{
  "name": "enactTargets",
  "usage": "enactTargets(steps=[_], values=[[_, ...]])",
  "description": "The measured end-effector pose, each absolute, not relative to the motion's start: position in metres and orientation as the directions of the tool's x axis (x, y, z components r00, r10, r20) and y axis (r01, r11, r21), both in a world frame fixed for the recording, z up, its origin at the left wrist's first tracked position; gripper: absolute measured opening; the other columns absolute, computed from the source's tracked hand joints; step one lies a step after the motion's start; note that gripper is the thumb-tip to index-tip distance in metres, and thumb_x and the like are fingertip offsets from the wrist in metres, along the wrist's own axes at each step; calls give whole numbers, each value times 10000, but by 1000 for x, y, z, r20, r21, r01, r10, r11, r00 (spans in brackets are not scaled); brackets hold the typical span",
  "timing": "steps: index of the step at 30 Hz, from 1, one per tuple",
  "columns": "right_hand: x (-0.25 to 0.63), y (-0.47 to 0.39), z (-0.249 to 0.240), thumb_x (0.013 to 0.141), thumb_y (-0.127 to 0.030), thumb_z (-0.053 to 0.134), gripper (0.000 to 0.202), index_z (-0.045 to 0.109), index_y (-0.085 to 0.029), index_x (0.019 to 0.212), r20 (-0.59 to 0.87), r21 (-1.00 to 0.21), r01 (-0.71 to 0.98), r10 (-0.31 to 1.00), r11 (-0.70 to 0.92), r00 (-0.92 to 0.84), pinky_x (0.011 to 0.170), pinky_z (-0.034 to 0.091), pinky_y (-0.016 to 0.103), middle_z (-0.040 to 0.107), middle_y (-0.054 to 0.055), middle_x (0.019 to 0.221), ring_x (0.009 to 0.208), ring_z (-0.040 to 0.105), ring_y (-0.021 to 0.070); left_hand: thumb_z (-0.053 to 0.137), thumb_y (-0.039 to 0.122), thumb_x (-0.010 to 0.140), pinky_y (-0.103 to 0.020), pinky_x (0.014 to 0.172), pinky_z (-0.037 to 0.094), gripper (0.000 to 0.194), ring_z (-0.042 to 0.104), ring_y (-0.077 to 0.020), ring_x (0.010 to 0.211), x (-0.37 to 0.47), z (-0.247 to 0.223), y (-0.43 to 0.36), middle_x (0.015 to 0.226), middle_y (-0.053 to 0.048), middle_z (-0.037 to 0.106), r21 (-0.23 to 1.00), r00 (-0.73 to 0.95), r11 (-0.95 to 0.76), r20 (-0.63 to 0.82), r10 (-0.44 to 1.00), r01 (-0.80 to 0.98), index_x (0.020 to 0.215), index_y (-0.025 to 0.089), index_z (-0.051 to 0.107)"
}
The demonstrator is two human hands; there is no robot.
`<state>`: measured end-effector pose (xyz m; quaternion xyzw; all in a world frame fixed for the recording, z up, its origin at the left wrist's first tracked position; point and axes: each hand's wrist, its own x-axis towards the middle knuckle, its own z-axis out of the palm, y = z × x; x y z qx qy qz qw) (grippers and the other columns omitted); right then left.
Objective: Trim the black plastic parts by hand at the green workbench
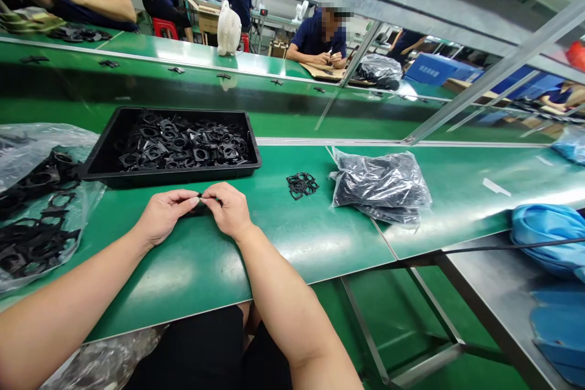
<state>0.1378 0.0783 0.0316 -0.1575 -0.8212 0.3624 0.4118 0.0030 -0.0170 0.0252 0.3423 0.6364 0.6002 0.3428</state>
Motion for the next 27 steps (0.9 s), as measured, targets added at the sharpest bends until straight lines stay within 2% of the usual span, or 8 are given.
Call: enactTargets(steps=[14,19,22,25,27], values=[[140,81,28,881,-236,514,137,638,-224,824,601,-631,-17,475,776,-643,801,479,271,631,41,855,855,585,143,767,489,586,-358,769,526,438,642,-199,761,3,25,-17,854,-82,728,999,-507,40,-18,862,33,869,156,735],[143,80,30,883,-249,503,142,616,-198,813,545,-607,60,470,793,-694,845,454,283,633,46,855,864,567,146,729,482,634,-349,806,511,391,646,-214,823,3,29,-21,886,-70,729,986,-469,84,-7,883,143,869,169,728],[142,77,29,861,-268,539,126,598,-181,791,473,-695,94,551,713,-687,803,461,258,620,25,812,803,563,127,698,492,658,-337,816,500,371,644,-227,858,2,30,-23,905,-58,725,960,-438,116,7,899,254,868,187,722],[138,74,28,815,-340,607,166,601,-177,844,353,-845,103,691,525,-631,709,472,216,611,1,810,724,555,96,666,497,684,-321,821,489,354,638,-219,865,-1,27,-23,916,-36,717,933,-429,128,31,903,337,886,210,708],[135,74,27,765,-388,659,238,611,-182,874,281,-910,94,770,403,-573,700,475,208,611,-5,842,716,554,84,642,485,711,-315,843,475,323,628,-205,874,-2,23,-23,932,-19,703,901,-453,115,98,886,419,890,221,696]])
